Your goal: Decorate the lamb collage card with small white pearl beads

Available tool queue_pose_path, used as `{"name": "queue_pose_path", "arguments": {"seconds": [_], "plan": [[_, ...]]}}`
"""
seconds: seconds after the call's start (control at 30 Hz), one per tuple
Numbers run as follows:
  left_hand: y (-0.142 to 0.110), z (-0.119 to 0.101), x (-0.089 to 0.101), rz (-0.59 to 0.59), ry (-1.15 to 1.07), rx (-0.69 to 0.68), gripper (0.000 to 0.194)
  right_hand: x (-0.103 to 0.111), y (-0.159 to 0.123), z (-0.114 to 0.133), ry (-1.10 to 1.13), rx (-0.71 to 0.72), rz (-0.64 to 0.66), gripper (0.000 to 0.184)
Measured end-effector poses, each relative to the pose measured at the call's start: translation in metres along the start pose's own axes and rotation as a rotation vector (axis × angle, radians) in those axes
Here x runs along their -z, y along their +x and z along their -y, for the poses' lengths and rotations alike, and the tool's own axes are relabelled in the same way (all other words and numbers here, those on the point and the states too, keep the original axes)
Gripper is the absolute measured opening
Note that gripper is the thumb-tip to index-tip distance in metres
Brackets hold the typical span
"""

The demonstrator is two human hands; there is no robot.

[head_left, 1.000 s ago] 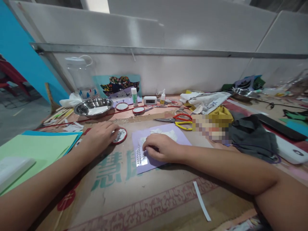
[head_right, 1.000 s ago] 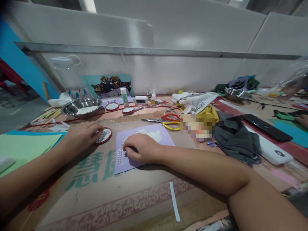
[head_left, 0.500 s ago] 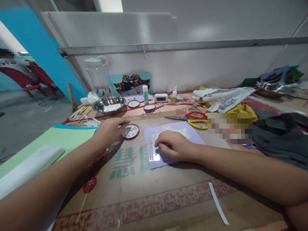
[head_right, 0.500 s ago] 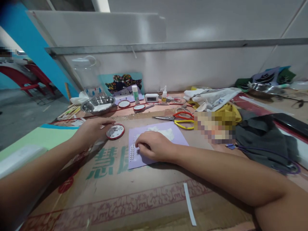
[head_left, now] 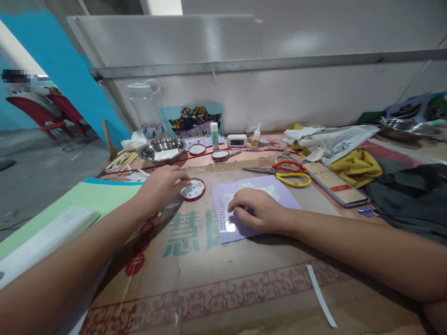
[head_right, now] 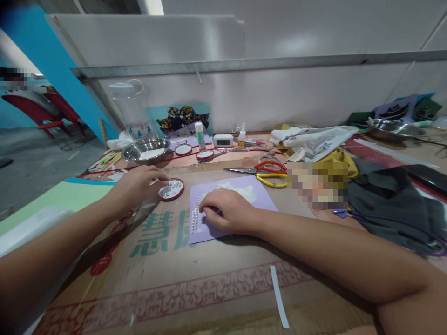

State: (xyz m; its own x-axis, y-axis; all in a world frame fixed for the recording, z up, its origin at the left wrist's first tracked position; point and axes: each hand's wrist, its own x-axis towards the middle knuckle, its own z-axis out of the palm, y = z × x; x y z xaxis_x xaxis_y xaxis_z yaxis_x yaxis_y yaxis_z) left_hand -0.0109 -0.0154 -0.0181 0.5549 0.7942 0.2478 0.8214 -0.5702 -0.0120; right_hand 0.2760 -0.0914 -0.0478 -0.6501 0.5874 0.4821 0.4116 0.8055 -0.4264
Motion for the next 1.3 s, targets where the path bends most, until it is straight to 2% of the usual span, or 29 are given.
{"name": "queue_pose_path", "arguments": {"seconds": [0.17, 0.37, 0.6, 0.73, 0.93, 1.1, 1.3], "plan": [[-0.001, -0.008, -0.001, 0.016, 0.046, -0.278, 0.024, 0.000, 0.000, -0.001, -0.007, -0.010, 0.003, 0.018], [-0.001, -0.016, -0.003, 0.024, 0.173, -0.372, 0.026, 0.000, 0.000, -0.001, -0.012, -0.008, 0.009, 0.019], [0.000, -0.015, -0.001, 0.044, 0.213, -0.370, 0.019, 0.001, 0.001, 0.001, -0.012, -0.012, 0.027, 0.020], [0.000, -0.012, 0.006, 0.076, 0.169, -0.337, 0.023, 0.001, 0.001, 0.001, -0.008, -0.006, 0.021, 0.020], [0.000, 0.011, 0.016, 0.032, 0.146, -0.263, 0.025, 0.000, 0.001, 0.001, -0.004, -0.014, 0.030, 0.020], [-0.002, 0.025, 0.014, 0.041, 0.208, -0.230, 0.028, 0.001, 0.001, 0.000, -0.006, -0.032, 0.041, 0.020], [0.000, 0.015, 0.012, 0.090, 0.180, -0.210, 0.027, 0.001, 0.001, 0.000, -0.010, -0.032, 0.052, 0.020]]}}
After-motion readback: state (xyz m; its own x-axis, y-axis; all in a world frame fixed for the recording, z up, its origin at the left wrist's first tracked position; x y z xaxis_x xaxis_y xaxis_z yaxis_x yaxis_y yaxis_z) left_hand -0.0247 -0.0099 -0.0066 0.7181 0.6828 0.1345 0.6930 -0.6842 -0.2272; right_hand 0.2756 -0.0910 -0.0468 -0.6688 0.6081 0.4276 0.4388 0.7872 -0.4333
